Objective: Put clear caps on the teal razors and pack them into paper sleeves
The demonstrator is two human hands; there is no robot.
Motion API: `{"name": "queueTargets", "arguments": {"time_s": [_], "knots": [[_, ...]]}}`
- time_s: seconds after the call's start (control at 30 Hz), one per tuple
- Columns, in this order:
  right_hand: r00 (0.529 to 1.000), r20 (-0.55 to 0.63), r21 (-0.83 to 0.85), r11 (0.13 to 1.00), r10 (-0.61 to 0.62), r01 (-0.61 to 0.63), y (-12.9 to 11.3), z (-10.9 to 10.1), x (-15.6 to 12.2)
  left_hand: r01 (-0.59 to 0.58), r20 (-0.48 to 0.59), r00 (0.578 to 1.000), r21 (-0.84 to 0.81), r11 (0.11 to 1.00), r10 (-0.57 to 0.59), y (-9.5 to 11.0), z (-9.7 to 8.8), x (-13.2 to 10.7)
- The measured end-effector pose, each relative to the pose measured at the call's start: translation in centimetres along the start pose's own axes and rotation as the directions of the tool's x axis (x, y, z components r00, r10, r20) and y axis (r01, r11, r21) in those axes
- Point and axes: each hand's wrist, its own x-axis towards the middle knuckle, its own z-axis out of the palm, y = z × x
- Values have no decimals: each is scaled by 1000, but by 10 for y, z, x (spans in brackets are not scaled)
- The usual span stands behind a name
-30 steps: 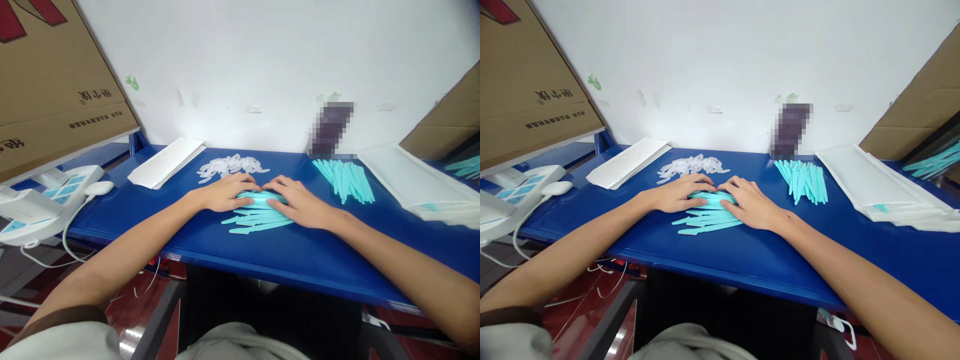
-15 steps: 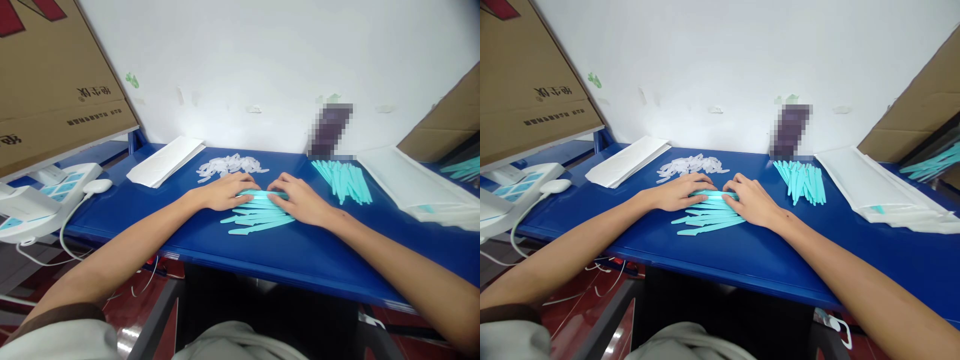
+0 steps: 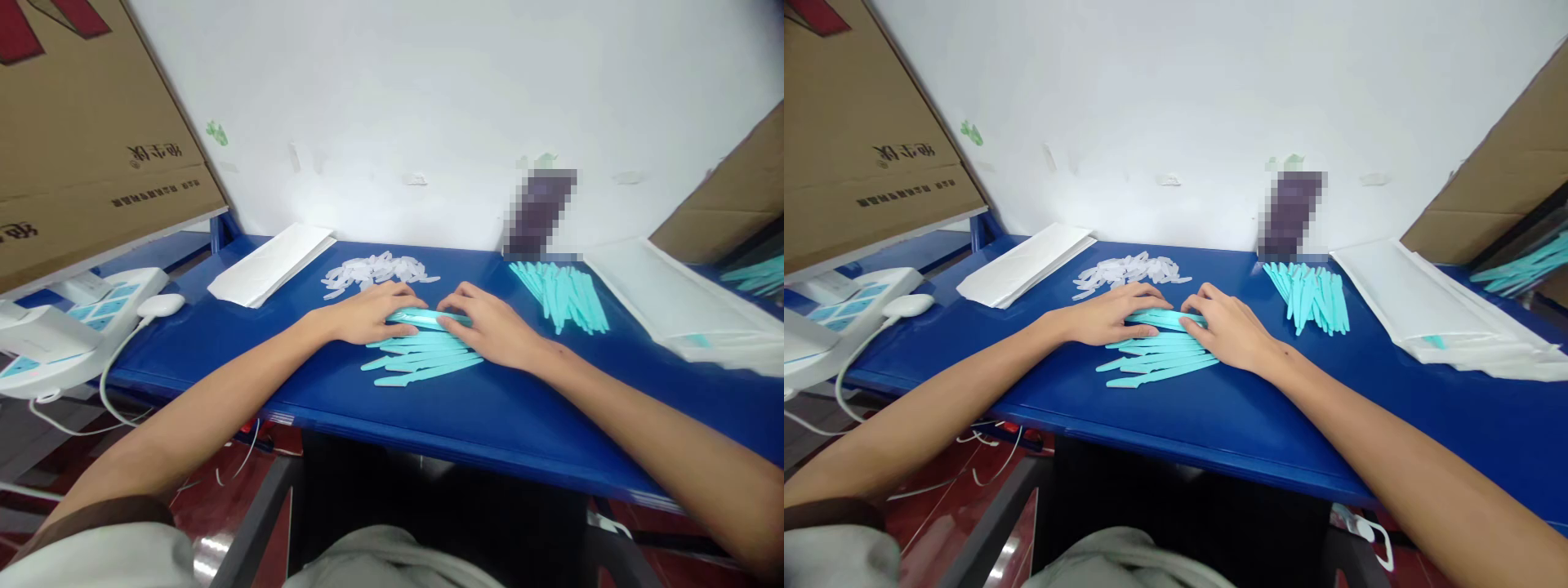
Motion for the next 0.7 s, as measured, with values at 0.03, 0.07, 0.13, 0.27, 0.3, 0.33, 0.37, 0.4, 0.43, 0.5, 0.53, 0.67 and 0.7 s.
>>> {"name": "queueTargets", "arguments": {"time_s": [0.03, 0.07, 0.13, 0.27, 0.3, 0.33, 0.37, 0.4, 0.43, 0.5, 0.53, 0.67, 0.7], "knots": [[1000, -1, 3, 1000, -1, 1, 0, 0, 0, -2, 0, 1000, 1, 1000, 2, 0, 0, 0], [1000, -3, 6, 1000, -1, 1, 0, 0, 0, -1, 1, 1000, 3, 1000, 1, 1, -1, 0], [1000, -7, 10, 1000, -2, 2, 0, 1, 0, 3, 0, 1000, 9, 1000, -3, 1, 0, 0], [1000, -11, -7, 1000, -9, 9, -1, 2, 0, 2, -21, 1000, 27, 1000, -1, -1, 3, 1], [1000, -8, -12, 1000, -9, 9, -1, 2, 0, 3, -26, 1000, 30, 1000, -2, -2, 3, 1], [1000, -5, -14, 1000, -8, 8, -2, 2, 0, 6, -29, 1000, 31, 999, -6, -2, 4, 2], [1000, -1, -9, 1000, -6, 6, -2, 2, 0, 9, -31, 999, 30, 999, -8, -3, 5, 2], [1000, 1, 2, 1000, -4, 4, -3, 2, 0, 11, -34, 999, 29, 1000, -10, -3, 6, 3], [1000, 2, 17, 1000, -1, 1, -3, 2, 0, 12, -40, 999, 28, 1000, -11, -3, 6, 3], [1000, 3, 40, 999, 2, -2, -3, 2, 1, 12, -51, 999, 27, 1000, -11, -3, 7, 3], [1000, 5, 42, 999, 3, -3, -3, 2, 1, 11, -54, 998, 26, 1000, -10, -3, 7, 3], [1000, 17, 24, 1000, -1, 0, -3, 1, 1, 10, -42, 999, 17, 1000, -9, -2, 6, 3], [1000, 18, 22, 1000, -1, 1, -3, 1, 1, 11, -39, 999, 15, 1000, -10, -2, 6, 3]]}}
